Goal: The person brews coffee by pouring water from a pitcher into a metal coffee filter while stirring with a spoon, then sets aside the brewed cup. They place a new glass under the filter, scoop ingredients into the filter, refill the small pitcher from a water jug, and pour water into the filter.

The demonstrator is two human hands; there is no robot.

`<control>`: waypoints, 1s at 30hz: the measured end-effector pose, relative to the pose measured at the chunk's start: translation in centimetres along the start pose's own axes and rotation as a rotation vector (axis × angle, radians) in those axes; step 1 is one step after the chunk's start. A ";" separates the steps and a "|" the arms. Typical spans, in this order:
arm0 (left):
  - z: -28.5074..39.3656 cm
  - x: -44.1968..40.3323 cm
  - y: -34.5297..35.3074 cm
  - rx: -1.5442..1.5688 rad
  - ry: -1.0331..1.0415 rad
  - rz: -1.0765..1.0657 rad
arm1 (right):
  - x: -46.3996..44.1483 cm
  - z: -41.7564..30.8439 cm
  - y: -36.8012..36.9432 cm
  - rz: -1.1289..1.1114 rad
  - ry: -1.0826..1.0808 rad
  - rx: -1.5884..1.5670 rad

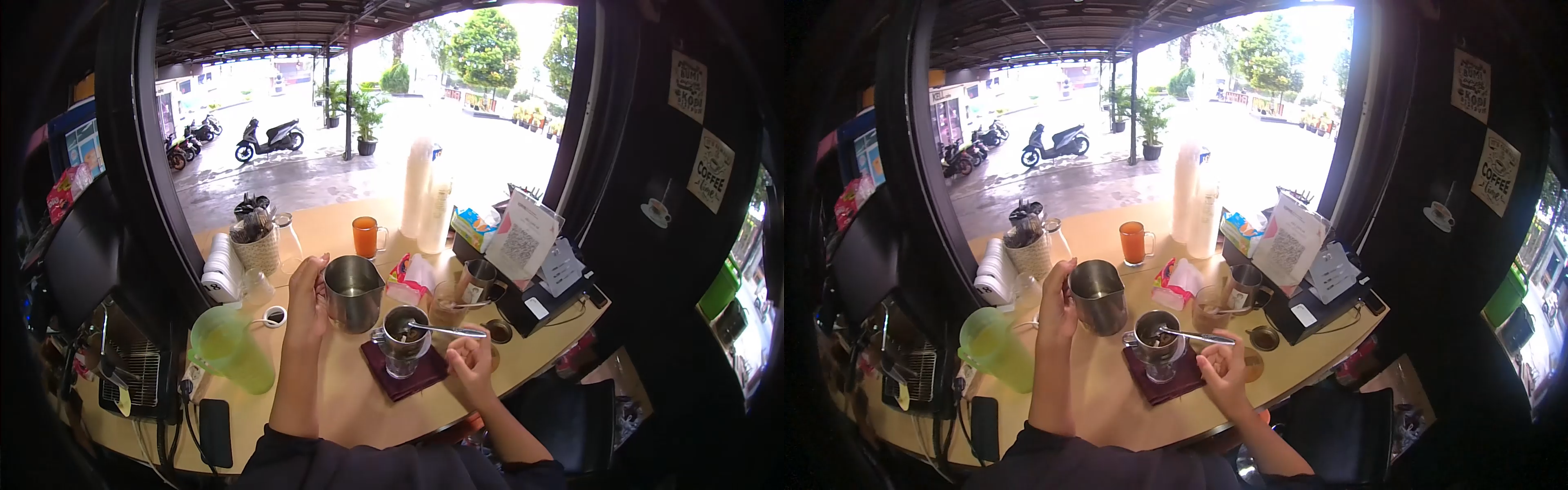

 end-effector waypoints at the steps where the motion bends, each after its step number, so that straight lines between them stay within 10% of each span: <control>1: -0.4 -0.3 0.0 0.001 -0.006 -0.001 | -1.0 -1.0 0.1 0.048 0.079 -0.152; 30: -2.2 -1.9 0.9 -0.311 -0.077 -0.105 | -7.3 -4.9 1.3 -0.159 -0.266 0.290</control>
Point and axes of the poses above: each hand's wrist, its own x-axis away from the middle knuckle, its own y-axis out of the palm, z = x × y, the point moved 3 cm from there along -x, towards the middle knuckle, and after that the axes turned 4 degrees about z, right-handed, at the moved point
